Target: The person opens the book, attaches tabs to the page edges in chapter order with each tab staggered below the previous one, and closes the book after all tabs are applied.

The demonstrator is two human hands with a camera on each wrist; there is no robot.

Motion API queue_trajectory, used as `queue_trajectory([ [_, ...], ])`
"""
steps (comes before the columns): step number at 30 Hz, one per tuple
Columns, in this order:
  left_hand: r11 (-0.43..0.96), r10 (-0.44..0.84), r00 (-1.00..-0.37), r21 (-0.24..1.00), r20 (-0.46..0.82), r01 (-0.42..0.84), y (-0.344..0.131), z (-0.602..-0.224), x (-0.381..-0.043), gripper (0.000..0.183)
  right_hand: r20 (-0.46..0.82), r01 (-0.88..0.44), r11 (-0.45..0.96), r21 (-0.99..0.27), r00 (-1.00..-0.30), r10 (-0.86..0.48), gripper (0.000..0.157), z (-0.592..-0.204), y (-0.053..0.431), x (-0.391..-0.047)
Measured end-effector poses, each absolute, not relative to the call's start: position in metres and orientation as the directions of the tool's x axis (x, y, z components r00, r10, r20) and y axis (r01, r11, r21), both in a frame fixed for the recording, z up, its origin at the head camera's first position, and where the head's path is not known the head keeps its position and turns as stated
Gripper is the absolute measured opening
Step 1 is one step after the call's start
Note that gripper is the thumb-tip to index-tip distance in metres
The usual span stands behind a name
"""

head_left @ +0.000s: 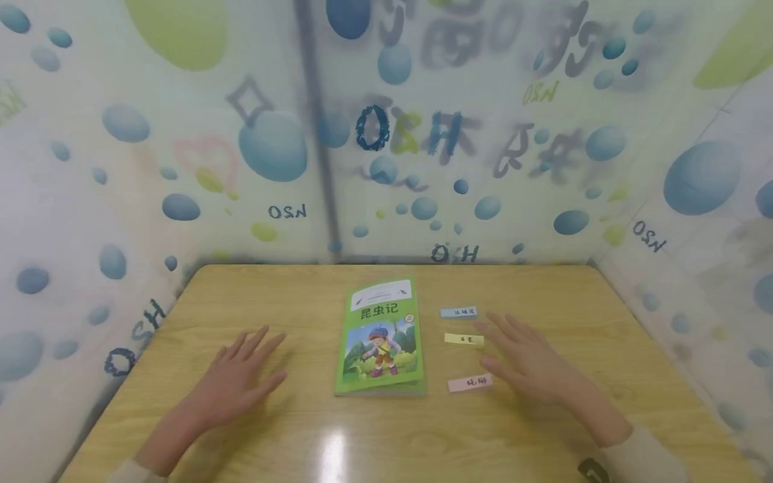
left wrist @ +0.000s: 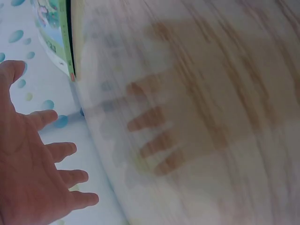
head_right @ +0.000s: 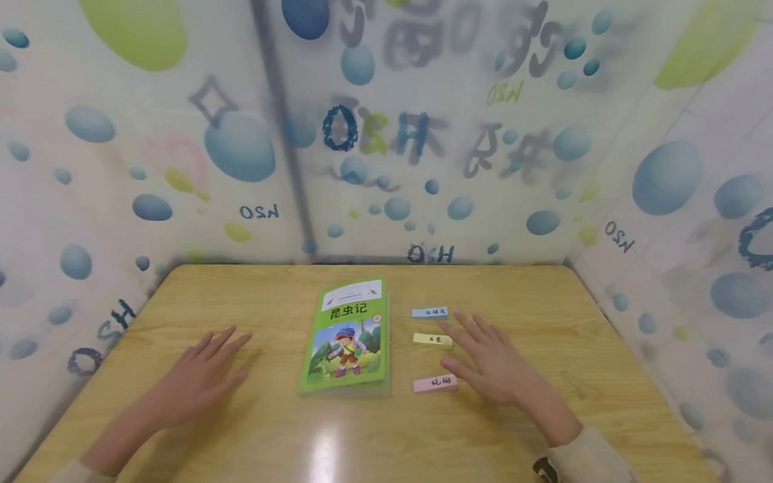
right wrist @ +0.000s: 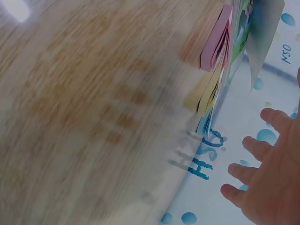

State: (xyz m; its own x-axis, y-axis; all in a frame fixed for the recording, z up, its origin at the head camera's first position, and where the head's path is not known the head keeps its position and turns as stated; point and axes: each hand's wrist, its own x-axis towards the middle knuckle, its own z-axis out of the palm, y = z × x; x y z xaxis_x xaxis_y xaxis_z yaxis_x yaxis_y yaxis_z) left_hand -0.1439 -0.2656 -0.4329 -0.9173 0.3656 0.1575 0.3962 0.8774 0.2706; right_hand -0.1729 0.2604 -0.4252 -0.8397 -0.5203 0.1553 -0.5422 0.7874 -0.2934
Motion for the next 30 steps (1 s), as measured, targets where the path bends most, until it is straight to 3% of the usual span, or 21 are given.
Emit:
queue_trajectory([
  [9,0.855,0.376,-0.914,0.322,0.156,0.406,-0.264,-0.426,-0.146,0.065,0.164,-0.551,0.780,-0.298,-0.834,-0.526,0.062,-0.420,0.259,-0.176],
  [16,0.773,0.474,-0.860,0.378,0.189,0.509,-0.235,-0.423,-0.157,0.072,0.129,-0.536,0.745,-0.397,-0.836,-0.533,0.067,-0.416,0.246,-0.179],
  [26,0.698,0.627,-0.777,0.406,0.051,0.590,-0.166,-0.434,-0.179,0.094,0.077,-0.638,0.665,-0.387,-0.741,-0.667,0.054,-0.412,0.208,-0.186],
  [30,0.706,0.635,-0.773,0.423,-0.020,0.569,-0.152,-0.439,-0.178,0.097,0.025,-0.659,0.657,-0.364,-0.713,-0.701,0.053,-0.416,0.195,-0.185],
])
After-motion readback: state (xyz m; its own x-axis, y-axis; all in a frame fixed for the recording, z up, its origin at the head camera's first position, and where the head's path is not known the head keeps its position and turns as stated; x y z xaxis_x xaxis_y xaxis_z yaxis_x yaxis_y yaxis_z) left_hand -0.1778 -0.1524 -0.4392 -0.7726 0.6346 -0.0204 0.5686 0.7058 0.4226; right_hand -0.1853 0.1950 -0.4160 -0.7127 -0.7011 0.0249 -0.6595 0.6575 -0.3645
